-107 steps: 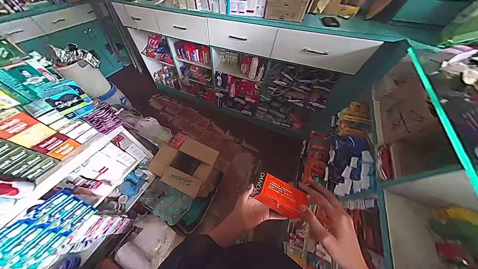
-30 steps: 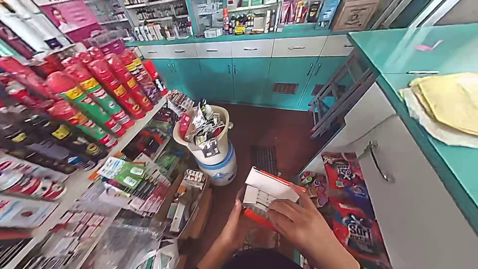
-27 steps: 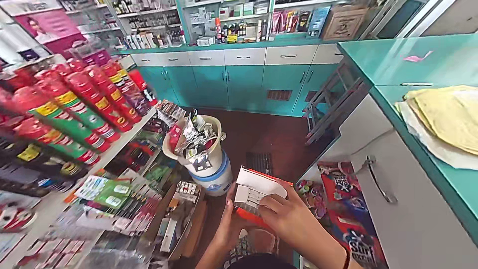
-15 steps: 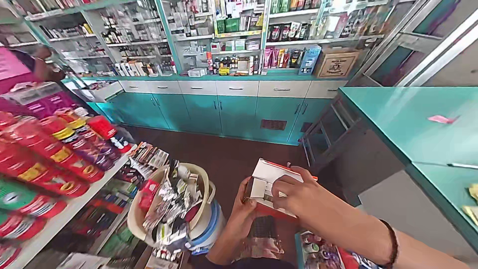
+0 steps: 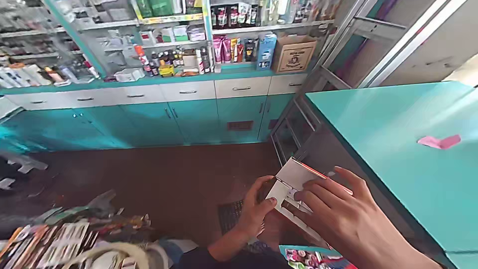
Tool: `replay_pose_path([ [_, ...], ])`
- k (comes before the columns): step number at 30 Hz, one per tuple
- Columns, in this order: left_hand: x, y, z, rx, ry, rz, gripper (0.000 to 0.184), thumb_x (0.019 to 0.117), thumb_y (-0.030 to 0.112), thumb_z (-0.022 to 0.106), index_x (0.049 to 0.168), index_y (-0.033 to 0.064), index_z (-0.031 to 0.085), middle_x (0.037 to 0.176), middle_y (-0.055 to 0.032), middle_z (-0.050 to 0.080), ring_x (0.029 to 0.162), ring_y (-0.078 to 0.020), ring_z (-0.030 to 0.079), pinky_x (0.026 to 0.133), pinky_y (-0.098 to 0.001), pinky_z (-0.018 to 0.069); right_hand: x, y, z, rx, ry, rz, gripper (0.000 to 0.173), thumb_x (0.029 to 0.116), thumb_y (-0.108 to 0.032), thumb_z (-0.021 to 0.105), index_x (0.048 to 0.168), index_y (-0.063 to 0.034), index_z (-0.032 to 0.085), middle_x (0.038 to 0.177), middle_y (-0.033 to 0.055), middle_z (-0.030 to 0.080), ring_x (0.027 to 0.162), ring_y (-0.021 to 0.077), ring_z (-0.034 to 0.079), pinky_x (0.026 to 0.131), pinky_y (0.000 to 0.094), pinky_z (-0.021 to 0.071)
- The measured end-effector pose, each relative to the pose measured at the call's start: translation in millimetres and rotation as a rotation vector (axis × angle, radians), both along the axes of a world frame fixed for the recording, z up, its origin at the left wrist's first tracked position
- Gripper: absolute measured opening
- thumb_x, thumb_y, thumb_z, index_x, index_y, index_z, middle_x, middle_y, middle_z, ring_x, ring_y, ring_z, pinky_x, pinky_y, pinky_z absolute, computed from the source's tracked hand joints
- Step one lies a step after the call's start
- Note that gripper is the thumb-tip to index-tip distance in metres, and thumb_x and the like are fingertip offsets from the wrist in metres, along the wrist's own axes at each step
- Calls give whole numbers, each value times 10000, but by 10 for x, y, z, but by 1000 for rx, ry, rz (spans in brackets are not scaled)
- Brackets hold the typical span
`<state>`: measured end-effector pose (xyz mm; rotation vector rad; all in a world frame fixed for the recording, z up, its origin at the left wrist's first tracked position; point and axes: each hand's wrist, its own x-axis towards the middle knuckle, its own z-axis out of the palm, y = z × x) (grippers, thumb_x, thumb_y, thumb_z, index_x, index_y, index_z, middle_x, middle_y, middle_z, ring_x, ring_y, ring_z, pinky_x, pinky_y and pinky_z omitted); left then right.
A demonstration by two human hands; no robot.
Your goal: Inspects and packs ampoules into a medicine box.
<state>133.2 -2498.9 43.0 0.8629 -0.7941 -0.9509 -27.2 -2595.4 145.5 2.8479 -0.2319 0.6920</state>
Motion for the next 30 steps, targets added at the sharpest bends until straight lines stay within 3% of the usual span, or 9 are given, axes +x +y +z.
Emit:
replay_pose_path([
  [5,261,-1093,267,6,-244,-82,677,923,469,627,1291,-81,487,1094,-4,653,979,-5,652,874,-220,555,24,-956,124,-29,-55,-61,234,988,-205,549,840,-107,702,750,59,670,851,285,701,966,611,437],
  [8,408,-1724,372,-56,-353,-190,794,891,562,682,1290,-100,502,1135,-47,649,1018,-26,647,902,-235,553,-8,-1452,211,-26,-79,-122,236,990,-193,545,841,-122,713,741,42,679,775,252,701,945,575,465],
  [12,534,-2408,495,-110,-476,-370,797,886,421,717,1365,-142,419,1219,-99,636,1104,-21,632,964,-226,534,-7,-1925,293,-33,-99,-219,223,971,-141,550,811,-101,700,708,58,664,651,250,671,896,561,511],
  [15,475,-2946,527,-81,-545,-384,681,874,292,666,1375,-119,457,1235,-126,638,1125,-47,629,983,-241,520,4,-2192,256,-100,-88,-324,215,955,-53,550,796,-55,694,674,87,649,589,263,652,846,558,539],
  [18,428,-3460,504,-111,-719,-326,609,943,381,538,1342,-78,575,1305,-193,620,1245,-206,565,1075,-373,425,15,-2462,165,-106,-89,-432,217,948,-59,554,789,-61,702,662,83,640,595,263,651,830,531,544],
  [20,414,-3773,503,-155,-767,-332,555,1012,396,438,1298,-38,634,1305,-165,631,1250,-215,561,1090,-395,409,18,-2618,136,-100,-93,-514,218,948,-85,561,778,-75,699,669,77,650,604,259,657,823,515,546],
  [24,346,-4254,440,-240,-843,-241,481,1058,334,403,1240,15,713,1247,-124,673,1131,-216,593,998,-383,443,77,-2817,125,-66,-75,-683,220,944,-87,560,793,-79,720,742,89,713,666,273,708,858,558,551],
  [26,329,-4445,430,-295,-839,-187,399,1038,252,478,1291,7,665,1182,-121,682,987,-160,657,866,-305,542,99,-2928,139,-39,-52,-751,220,942,-94,563,814,-96,742,842,92,741,763,286,735,886,593,538],
  [30,326,-4660,348,-495,-720,-137,224,994,81,573,1158,-59,633,1038,-135,736,887,-110,730,802,-235,602,121,-3056,203,-24,-15,-855,237,944,-118,560,794,-113,744,754,75,691,718,283,699,887,585,508],
])
